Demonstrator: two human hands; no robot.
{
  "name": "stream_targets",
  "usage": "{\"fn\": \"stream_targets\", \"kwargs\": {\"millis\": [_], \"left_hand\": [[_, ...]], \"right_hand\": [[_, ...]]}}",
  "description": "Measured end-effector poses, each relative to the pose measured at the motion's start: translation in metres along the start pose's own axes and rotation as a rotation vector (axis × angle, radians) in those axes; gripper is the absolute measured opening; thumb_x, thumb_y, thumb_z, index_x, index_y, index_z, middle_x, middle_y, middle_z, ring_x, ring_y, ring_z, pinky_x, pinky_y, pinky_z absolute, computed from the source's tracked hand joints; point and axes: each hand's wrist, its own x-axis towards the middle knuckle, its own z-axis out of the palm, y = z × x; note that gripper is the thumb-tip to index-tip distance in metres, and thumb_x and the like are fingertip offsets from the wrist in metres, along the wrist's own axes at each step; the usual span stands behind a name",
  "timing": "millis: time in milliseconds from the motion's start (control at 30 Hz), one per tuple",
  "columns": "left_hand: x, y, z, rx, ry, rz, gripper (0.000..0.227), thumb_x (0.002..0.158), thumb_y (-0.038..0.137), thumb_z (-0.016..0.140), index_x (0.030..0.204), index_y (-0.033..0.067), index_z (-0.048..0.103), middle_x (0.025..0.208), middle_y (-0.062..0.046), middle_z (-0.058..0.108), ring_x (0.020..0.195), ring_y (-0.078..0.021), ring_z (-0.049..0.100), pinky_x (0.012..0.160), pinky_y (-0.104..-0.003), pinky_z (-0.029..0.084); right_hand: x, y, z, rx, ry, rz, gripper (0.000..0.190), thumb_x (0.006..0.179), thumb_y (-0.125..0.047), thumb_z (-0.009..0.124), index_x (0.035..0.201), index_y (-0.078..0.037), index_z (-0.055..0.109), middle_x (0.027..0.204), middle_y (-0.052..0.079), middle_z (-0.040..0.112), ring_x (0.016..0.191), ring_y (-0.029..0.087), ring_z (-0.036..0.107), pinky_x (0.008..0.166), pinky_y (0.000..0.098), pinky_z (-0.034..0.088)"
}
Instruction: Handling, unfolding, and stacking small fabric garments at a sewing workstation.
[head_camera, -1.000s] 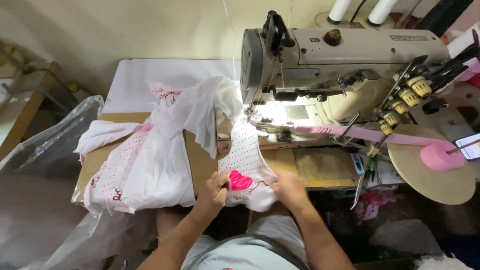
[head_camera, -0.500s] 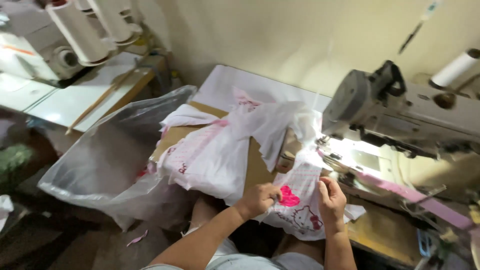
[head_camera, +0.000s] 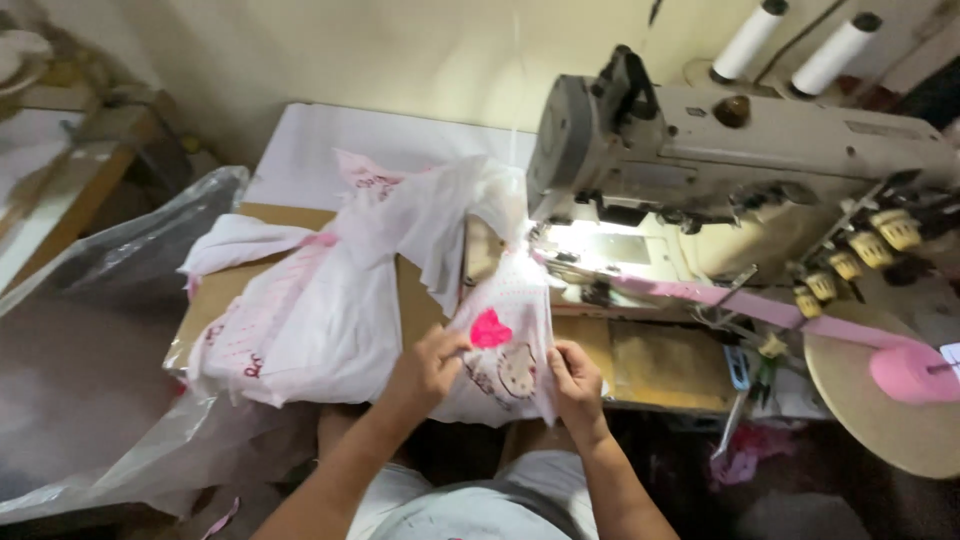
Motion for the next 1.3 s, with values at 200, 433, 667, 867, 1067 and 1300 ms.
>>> {"fn": "stream_targets", "kwargs": {"millis": [200,433,667,867,1067,1300], "left_hand": [[0.085,0.005,-0.027,0.299,0.207,0.071,0.022,0.091,0.02,0.056,0.103,0.0298,0.072,0.1,-0.004,0.071,0.097,-0.0273,0.073,0.085,-0.037,0.057],[0.163,0.043,-0.021,0.787,0.376,0.208,0.025,0.087,0.022,0.061,0.109,0.022,0.072,0.12,-0.014,0.061,0.11,-0.0387,0.064,0.077,-0.051,0.057],[0.114,0.068,0.027,0.807,0.145,0.055,0.038,0.089,0.04,0.053,0.119,0.0189,0.064,0.123,-0.012,0.062,0.119,-0.0343,0.055,0.092,-0.062,0.044],[0.184,0.046,0.011,0.762,-0.084,-0.114,0.045,0.105,0.031,0.033,0.147,0.0252,0.051,0.165,-0.008,0.034,0.152,-0.0343,0.028,0.1,-0.07,0.046],[0.271,-0.065,0.032,0.769,0.295,0.108,0.037,0.102,0.03,0.048,0.138,0.032,0.057,0.134,-0.028,0.051,0.117,-0.0525,0.059,0.086,-0.056,0.059],[0.254,-0.084,-0.012,0.472,0.17,-0.112,0.047,0.097,0.021,0.046,0.142,0.0285,0.057,0.118,-0.016,0.071,0.111,-0.0379,0.069,0.093,-0.051,0.055]], "right_hand": [[0.019,-0.003,0.006,0.092,-0.02,0.008,0.013,0.1,-0.011,0.066,0.093,-0.006,0.076,0.071,-0.001,0.059,0.069,0.01,0.049,0.064,0.0262,0.047],[0.043,-0.004,0.025,0.118,0.01,-0.073,0.013,0.099,-0.008,0.064,0.09,-0.006,0.074,0.067,0.0,0.057,0.066,0.009,0.048,0.06,0.0256,0.045],[0.036,-0.025,0.044,0.306,0.082,-0.159,0.039,0.096,0.007,0.056,0.133,-0.005,0.056,0.083,0.002,0.062,0.07,0.008,0.052,0.066,0.0231,0.049],[0.069,-0.024,0.046,0.072,0.194,-0.234,0.016,0.098,-0.005,0.066,0.109,-0.008,0.078,0.064,0.003,0.062,0.057,0.009,0.059,0.055,0.0243,0.053],[0.075,-0.025,0.045,0.083,0.076,-0.167,0.032,0.095,-0.003,0.066,0.123,-0.012,0.077,0.058,0.005,0.063,0.052,0.011,0.058,0.057,0.0288,0.054],[0.045,-0.027,0.027,0.068,-0.117,-0.187,0.038,0.098,-0.01,0.062,0.135,-0.011,0.069,0.063,0.008,0.07,0.055,0.015,0.069,0.056,0.0303,0.056]]}}
